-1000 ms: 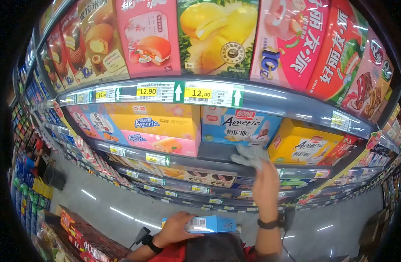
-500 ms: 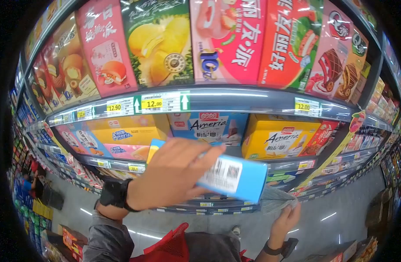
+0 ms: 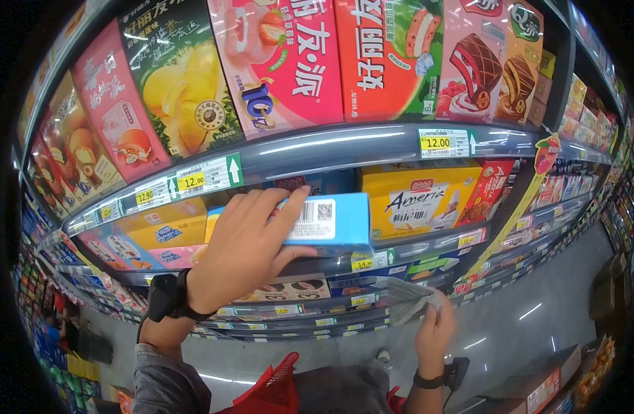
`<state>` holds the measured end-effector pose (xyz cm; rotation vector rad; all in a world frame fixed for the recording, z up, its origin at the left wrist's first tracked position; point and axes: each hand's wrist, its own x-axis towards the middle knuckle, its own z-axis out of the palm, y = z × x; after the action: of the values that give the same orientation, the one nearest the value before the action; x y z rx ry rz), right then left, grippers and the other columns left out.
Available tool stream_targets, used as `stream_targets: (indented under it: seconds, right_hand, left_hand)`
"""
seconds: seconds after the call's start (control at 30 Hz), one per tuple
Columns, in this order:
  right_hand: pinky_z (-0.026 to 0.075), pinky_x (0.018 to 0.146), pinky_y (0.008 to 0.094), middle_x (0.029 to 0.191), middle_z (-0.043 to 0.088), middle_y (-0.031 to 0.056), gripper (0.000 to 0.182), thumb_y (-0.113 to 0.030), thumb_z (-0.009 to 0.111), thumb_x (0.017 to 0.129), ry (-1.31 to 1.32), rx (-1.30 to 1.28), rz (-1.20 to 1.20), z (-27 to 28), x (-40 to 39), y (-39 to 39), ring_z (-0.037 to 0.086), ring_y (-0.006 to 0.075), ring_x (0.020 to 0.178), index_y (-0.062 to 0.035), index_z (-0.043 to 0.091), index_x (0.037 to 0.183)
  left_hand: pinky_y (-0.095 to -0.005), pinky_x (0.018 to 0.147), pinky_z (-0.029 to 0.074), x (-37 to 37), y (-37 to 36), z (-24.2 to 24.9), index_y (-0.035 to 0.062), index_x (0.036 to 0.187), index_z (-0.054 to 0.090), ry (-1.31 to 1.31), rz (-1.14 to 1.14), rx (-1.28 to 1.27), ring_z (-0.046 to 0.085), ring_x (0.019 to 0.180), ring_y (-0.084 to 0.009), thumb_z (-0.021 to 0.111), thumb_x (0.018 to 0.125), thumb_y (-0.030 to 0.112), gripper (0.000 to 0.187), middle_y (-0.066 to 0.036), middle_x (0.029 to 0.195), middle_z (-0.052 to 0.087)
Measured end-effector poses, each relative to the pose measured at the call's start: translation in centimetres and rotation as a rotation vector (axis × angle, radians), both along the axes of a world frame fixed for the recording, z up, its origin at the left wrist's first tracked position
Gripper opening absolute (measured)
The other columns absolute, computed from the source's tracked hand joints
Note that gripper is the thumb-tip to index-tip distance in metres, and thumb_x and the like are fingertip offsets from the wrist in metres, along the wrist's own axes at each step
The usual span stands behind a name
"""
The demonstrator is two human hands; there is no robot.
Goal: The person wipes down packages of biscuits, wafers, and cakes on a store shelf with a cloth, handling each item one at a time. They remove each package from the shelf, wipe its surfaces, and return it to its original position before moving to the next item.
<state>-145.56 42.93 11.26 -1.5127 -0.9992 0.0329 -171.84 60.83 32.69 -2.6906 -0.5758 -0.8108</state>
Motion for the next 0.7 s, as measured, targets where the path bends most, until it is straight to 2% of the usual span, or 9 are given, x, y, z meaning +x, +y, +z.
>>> stream_targets:
  seconds: [0.03, 0.13, 0.23, 0.33, 0.4, 0.47, 0.53, 0.6, 0.7]
  right_hand:
    - [0.052, 0.087, 0.0349, 0.105, 0.070, 0.0171, 0.030, -0.005, 0.051, 0.096, -0.020, -0.003, -0.008, -0.4, 0.0, 0.2, 0.067, 0.0238, 0.096, 0.0041, 0.063, 0.122]
    - [0.051, 0.086, 0.0351, 0.106, 0.070, 0.0183, 0.029, -0.005, 0.052, 0.096, -0.010, -0.018, 0.072, 0.3, -0.2, 0.1, 0.068, 0.0259, 0.094, 0.0038, 0.063, 0.122]
    - [0.049, 0.089, 0.0334, 0.108, 0.069, 0.0135, 0.027, -0.012, 0.053, 0.101, 0.031, -0.046, 0.075, 0.3, -0.2, -0.1, 0.063, 0.0184, 0.100, 0.0051, 0.063, 0.120]
    - [0.048, 0.092, 0.0333, 0.112, 0.068, 0.0153, 0.028, -0.008, 0.051, 0.100, -0.046, -0.021, 0.054, 1.2, 0.6, 0.7, 0.063, 0.0211, 0.103, 0.0047, 0.063, 0.121]
    - [0.047, 0.098, 0.0354, 0.120, 0.066, 0.0188, 0.030, -0.003, 0.049, 0.098, -0.261, 0.018, 0.077, 4.9, 1.1, 2.6, 0.064, 0.0282, 0.111, 0.0036, 0.062, 0.124]
    - [0.050, 0.099, 0.0413, 0.128, 0.065, 0.0203, 0.037, 0.006, 0.049, 0.091, -0.465, 0.117, 0.065, 7.5, 1.9, 5.4, 0.065, 0.0385, 0.116, 0.0007, 0.062, 0.125]
    - [0.052, 0.098, 0.0405, 0.136, 0.061, 0.0194, 0.042, 0.008, 0.050, 0.088, -0.586, 0.155, 0.085, 10.5, 1.9, 8.2, 0.063, 0.0393, 0.120, -0.0026, 0.062, 0.128]
    - [0.056, 0.091, 0.0414, 0.141, 0.057, 0.0178, 0.048, 0.006, 0.052, 0.087, -0.699, 0.187, 0.089, 12.7, 2.0, 11.2, 0.064, 0.0403, 0.115, -0.0064, 0.061, 0.132]
    - [0.057, 0.083, 0.0447, 0.141, 0.057, 0.0168, 0.050, 0.002, 0.055, 0.085, -0.705, 0.060, -0.005, 13.6, 2.4, 14.6, 0.066, 0.0403, 0.105, -0.0093, 0.060, 0.134]
  left_hand:
    - [-0.0432, 0.086, 0.045, 0.2, 0.3, -0.2, 0.0022, 0.142, 0.051, 0.004, 0.024, -0.002, 0.059, 0.101, -0.0338, 0.080, 0.080, 0.033, 0.075, -0.017, 0.116, 0.060]
    - [-0.0432, 0.085, 0.045, 0.5, 0.6, -0.3, 0.0022, 0.144, 0.050, 0.007, 0.081, -0.032, 0.059, 0.101, -0.0342, 0.077, 0.085, 0.036, 0.073, -0.017, 0.116, 0.060]
    - [-0.0440, 0.085, 0.045, 0.8, 0.4, 0.0, 0.0030, 0.145, 0.049, 0.036, 0.097, -0.017, 0.059, 0.101, -0.0349, 0.075, 0.087, 0.035, 0.072, -0.019, 0.117, 0.060]
    - [-0.0449, 0.086, 0.046, 0.9, 0.5, 0.4, 0.0046, 0.146, 0.049, 0.079, 0.154, -0.091, 0.060, 0.102, -0.0367, 0.073, 0.089, 0.036, 0.069, -0.021, 0.120, 0.060]
    - [-0.0456, 0.087, 0.046, 1.0, 0.5, 0.3, 0.0056, 0.147, 0.049, 0.070, 0.161, -0.104, 0.060, 0.103, -0.0381, 0.073, 0.090, 0.037, 0.069, -0.022, 0.121, 0.060]
    - [-0.0462, 0.087, 0.047, 1.0, 0.4, 0.3, 0.0063, 0.147, 0.049, 0.058, 0.160, -0.112, 0.060, 0.103, -0.0393, 0.073, 0.090, 0.038, 0.070, -0.023, 0.122, 0.060]
    - [-0.0466, 0.088, 0.047, 1.0, 0.4, 0.1, 0.0068, 0.147, 0.049, 0.041, 0.161, -0.113, 0.060, 0.102, -0.0402, 0.073, 0.090, 0.039, 0.070, -0.024, 0.122, 0.060]
    - [-0.0469, 0.088, 0.047, 1.1, 0.5, -0.2, 0.0069, 0.147, 0.049, 0.020, 0.161, -0.102, 0.060, 0.102, -0.0408, 0.073, 0.089, 0.038, 0.070, -0.023, 0.122, 0.060]
    - [-0.0471, 0.087, 0.047, 1.1, 0.3, -0.3, 0.0093, 0.146, 0.051, -0.012, 0.161, -0.123, 0.060, 0.101, -0.0416, 0.074, 0.089, 0.036, 0.067, -0.023, 0.122, 0.060]
